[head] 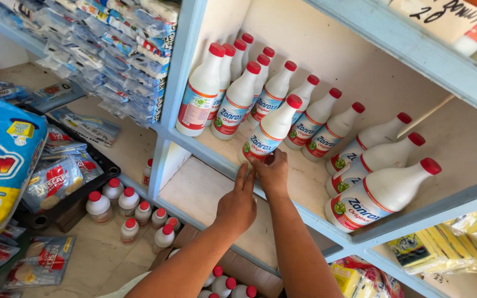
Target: Organizing and stocking cleaning supply bottles on retail store shelves.
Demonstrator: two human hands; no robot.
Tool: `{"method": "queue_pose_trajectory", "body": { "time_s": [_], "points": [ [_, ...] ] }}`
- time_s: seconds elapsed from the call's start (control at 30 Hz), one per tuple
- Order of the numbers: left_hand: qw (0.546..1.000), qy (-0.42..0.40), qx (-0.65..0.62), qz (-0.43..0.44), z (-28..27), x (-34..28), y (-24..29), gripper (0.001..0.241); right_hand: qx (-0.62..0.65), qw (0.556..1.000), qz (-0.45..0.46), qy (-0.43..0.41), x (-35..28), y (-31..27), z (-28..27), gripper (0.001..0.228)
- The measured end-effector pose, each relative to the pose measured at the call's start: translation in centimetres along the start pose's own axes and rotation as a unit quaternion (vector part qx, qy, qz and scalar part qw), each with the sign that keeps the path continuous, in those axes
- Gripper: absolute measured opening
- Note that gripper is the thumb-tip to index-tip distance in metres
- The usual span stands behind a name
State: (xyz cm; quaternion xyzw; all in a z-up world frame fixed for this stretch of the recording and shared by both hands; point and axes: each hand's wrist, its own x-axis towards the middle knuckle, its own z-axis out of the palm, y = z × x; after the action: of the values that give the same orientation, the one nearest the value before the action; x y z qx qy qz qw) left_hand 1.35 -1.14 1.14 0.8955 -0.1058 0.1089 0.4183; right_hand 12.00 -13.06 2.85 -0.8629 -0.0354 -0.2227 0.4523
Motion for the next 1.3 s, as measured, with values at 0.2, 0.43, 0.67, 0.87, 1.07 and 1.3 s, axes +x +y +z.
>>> {"method": "queue_pose_trajectory", "body": {
  "time_s": [0.2,0.43,0.67,0.87,1.07,1.3],
  "points": [
    [0.999,-0.024,0.016,0.016,0.3,-0.3,-0.7,0.073,-0.061,0.997,-0.038,0.030,3.2,2.7,2.1,0.059],
    [0.998,-0.049,0.028,0.037,-0.5,-0.5,-1.4,0.079,-0.067,0.994,-0.067,0.058,5.9,4.3,3.5,0.058],
    [0.994,-0.042,0.062,0.074,-0.3,-0.3,-2.2,0.084,-0.053,0.992,-0.090,0.065,7.9,3.9,4.4,0.059],
    [0.988,-0.036,0.111,0.100,0.1,-0.1,-2.8,0.087,-0.036,0.996,-0.062,0.053,9.7,3.6,5.1,0.064],
    [0.985,-0.040,0.131,0.107,-0.4,0.1,-2.8,0.087,-0.070,0.995,-0.058,0.050,11.2,4.1,5.8,0.066],
    [0.986,-0.029,0.110,0.120,-0.3,0.1,-3.4,0.083,-0.035,0.995,-0.060,0.069,10.3,3.6,5.4,0.070]
  ]
}}
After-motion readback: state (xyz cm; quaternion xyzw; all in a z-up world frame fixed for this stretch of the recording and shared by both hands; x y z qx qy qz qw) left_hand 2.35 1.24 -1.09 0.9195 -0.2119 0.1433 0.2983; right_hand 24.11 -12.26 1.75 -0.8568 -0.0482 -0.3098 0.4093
